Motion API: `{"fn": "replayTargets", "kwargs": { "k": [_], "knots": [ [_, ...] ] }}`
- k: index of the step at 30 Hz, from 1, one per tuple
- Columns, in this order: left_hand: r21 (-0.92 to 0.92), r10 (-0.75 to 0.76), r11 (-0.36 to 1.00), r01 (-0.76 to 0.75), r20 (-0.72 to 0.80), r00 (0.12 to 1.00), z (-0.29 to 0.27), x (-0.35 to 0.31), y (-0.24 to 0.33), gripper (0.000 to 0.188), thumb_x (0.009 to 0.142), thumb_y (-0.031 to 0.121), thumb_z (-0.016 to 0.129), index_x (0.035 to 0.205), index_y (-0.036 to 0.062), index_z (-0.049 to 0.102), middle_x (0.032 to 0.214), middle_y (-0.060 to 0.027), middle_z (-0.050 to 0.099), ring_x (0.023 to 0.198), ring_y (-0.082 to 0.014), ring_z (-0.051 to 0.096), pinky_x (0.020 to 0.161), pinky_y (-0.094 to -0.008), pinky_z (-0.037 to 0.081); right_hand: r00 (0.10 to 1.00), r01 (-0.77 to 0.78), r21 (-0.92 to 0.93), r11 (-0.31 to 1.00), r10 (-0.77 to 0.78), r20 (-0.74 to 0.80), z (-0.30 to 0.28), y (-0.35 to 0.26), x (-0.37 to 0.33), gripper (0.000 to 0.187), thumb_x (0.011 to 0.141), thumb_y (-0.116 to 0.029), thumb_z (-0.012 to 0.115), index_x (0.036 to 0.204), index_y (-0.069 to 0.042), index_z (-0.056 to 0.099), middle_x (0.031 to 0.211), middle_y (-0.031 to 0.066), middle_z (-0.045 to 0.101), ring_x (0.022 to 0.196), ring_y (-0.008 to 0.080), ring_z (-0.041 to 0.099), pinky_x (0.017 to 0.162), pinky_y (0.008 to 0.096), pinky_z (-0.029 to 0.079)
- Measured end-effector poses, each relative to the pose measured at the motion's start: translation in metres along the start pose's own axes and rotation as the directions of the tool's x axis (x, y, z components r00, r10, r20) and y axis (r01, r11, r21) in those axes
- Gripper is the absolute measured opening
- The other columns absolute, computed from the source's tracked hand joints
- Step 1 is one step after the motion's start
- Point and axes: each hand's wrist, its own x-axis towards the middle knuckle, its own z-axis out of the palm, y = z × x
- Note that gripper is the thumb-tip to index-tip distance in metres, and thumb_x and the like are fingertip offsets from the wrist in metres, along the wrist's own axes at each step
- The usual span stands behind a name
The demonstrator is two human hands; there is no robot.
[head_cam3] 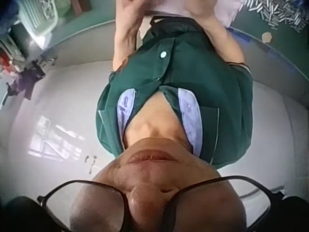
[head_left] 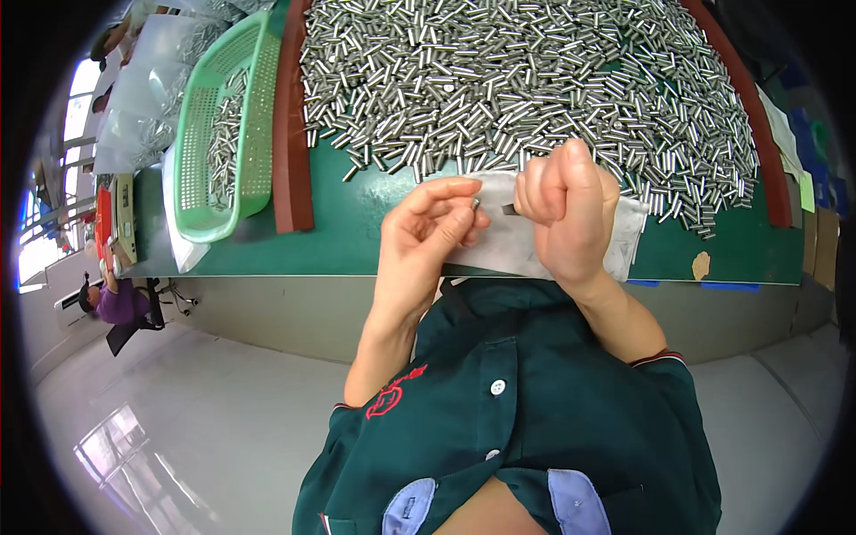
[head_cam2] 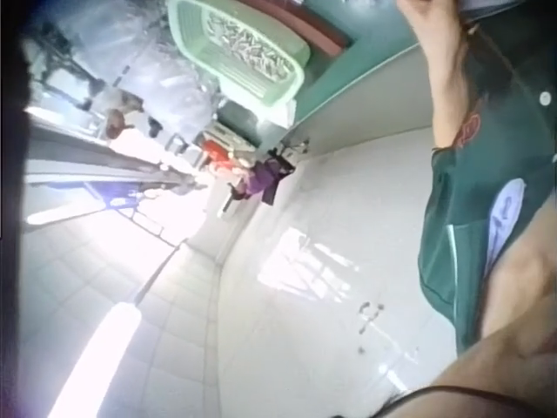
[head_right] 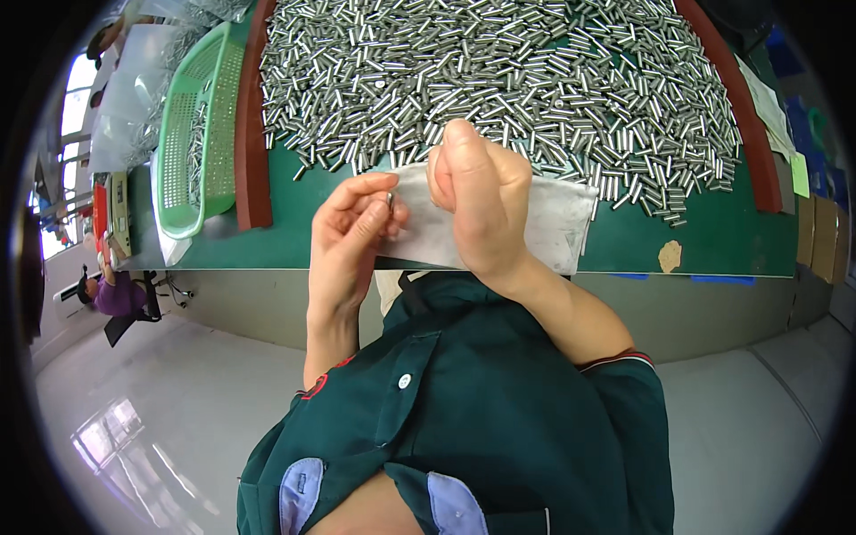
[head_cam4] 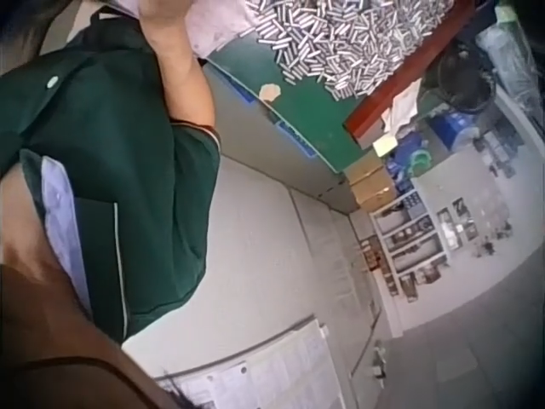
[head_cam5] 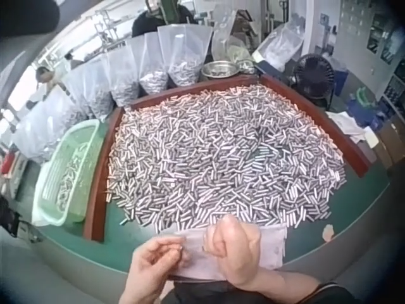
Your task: Inspecting and cleaning small metal cylinders at a factory workbench.
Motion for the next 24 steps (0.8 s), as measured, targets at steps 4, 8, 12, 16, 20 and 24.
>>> {"fn": "replayTargets", "kwargs": {
  "k": [4, 8, 12, 16, 20, 24],
  "knots": [
    [-0.167, -0.095, 0.98, 0.112, 0.104, 0.99, -0.015, 0.005, -0.003, 0.023, 0.087, 0.012, 0.046, 0.104, -0.002, 0.052, 0.078, -0.0074, 0.058, 0.064, -0.0096, 0.052, 0.061, -0.0197, 0.042, 1.0, 0.011, -0.008, 1.0, -0.011, 0.011, 0.001, 0.0, 0.0, 0.041, 0.092, -0.02, 0.027, 0.053, -0.008, 0.029, 0.043, -0.0009, 0.025, 0.039, 0.0072, 0.018, 0.038, 0.0244, 0.018],
    [-0.317, -0.114, 0.94, 0.125, 0.052, 0.992, -0.011, 0.003, 0.006, 0.02, 0.086, 0.016, 0.046, 0.094, -0.001, 0.052, 0.08, -0.0081, 0.057, 0.063, -0.0091, 0.049, 0.06, -0.0219, 0.042, 1.0, -0.019, 0.011, 1.0, 0.019, -0.007, 0.001, 0.0, 0.0, 0.041, 0.092, -0.02, 0.026, 0.053, -0.008, 0.029, 0.043, -0.0007, 0.025, 0.039, 0.0075, 0.018, 0.038, 0.0244, 0.018],
    [-0.163, 0.074, 0.983, -0.082, -0.056, 0.996, -0.032, 0.009, 0.01, 0.014, 0.083, 0.014, 0.049, 0.076, 0.0027, 0.051, 0.068, -0.0012, 0.047, 0.056, -0.0056, 0.036, 0.05, -0.0183, 0.029, 1.0, 0.009, -0.023, 1.0, -0.009, 0.005, -0.001, -0.001, 0.002, 0.042, 0.092, -0.02, 0.026, 0.051, -0.008, 0.029, 0.042, -0.0006, 0.025, 0.039, 0.0076, 0.018, 0.038, 0.0243, 0.018],
    [0.865, 0.509, 0.482, -0.141, -0.146, 0.848, -0.031, 0.015, 0.01, 0.008, 0.069, 0.003, 0.063, 0.069, 0.0006, 0.056, 0.049, 0.0011, 0.037, 0.043, -0.0057, 0.032, 0.04, -0.0219, 0.025, 1.0, 0.009, -0.044, 0.999, -0.008, 0.021, 0.0, -0.001, 0.001, 0.042, 0.092, -0.02, 0.025, 0.052, -0.009, 0.029, 0.042, -0.0008, 0.025, 0.039, 0.0073, 0.018, 0.038, 0.0245, 0.018],
    [0.933, 0.553, 0.332, -0.136, -0.076, 0.83, -0.031, 0.019, 0.007, 0.01, 0.069, 0.006, 0.065, 0.073, 0.0003, 0.057, 0.053, -0.0007, 0.044, 0.047, -0.0064, 0.037, 0.042, -0.0244, 0.031, 1.0, 0.005, -0.031, 0.999, -0.004, 0.026, 0.0, 0.0, 0.003, 0.042, 0.092, -0.021, 0.025, 0.052, -0.009, 0.029, 0.042, -0.0009, 0.025, 0.039, 0.0072, 0.017, 0.038, 0.0245, 0.018],
    [0.373, 0.291, 0.905, -0.206, -0.188, 0.938, -0.035, 0.022, 0.013, 0.013, 0.08, 0.009, 0.054, 0.088, -0.0012, 0.053, 0.069, -0.0036, 0.052, 0.053, -0.0064, 0.04, 0.05, -0.0218, 0.034, 0.999, -0.004, -0.009, 1.0, 0.005, 0.037, -0.003, 0.001, 0.003, 0.042, 0.092, -0.021, 0.025, 0.052, -0.009, 0.029, 0.042, -0.0008, 0.026, 0.039, 0.0075, 0.018, 0.039, 0.0244, 0.018]
  ]
}}
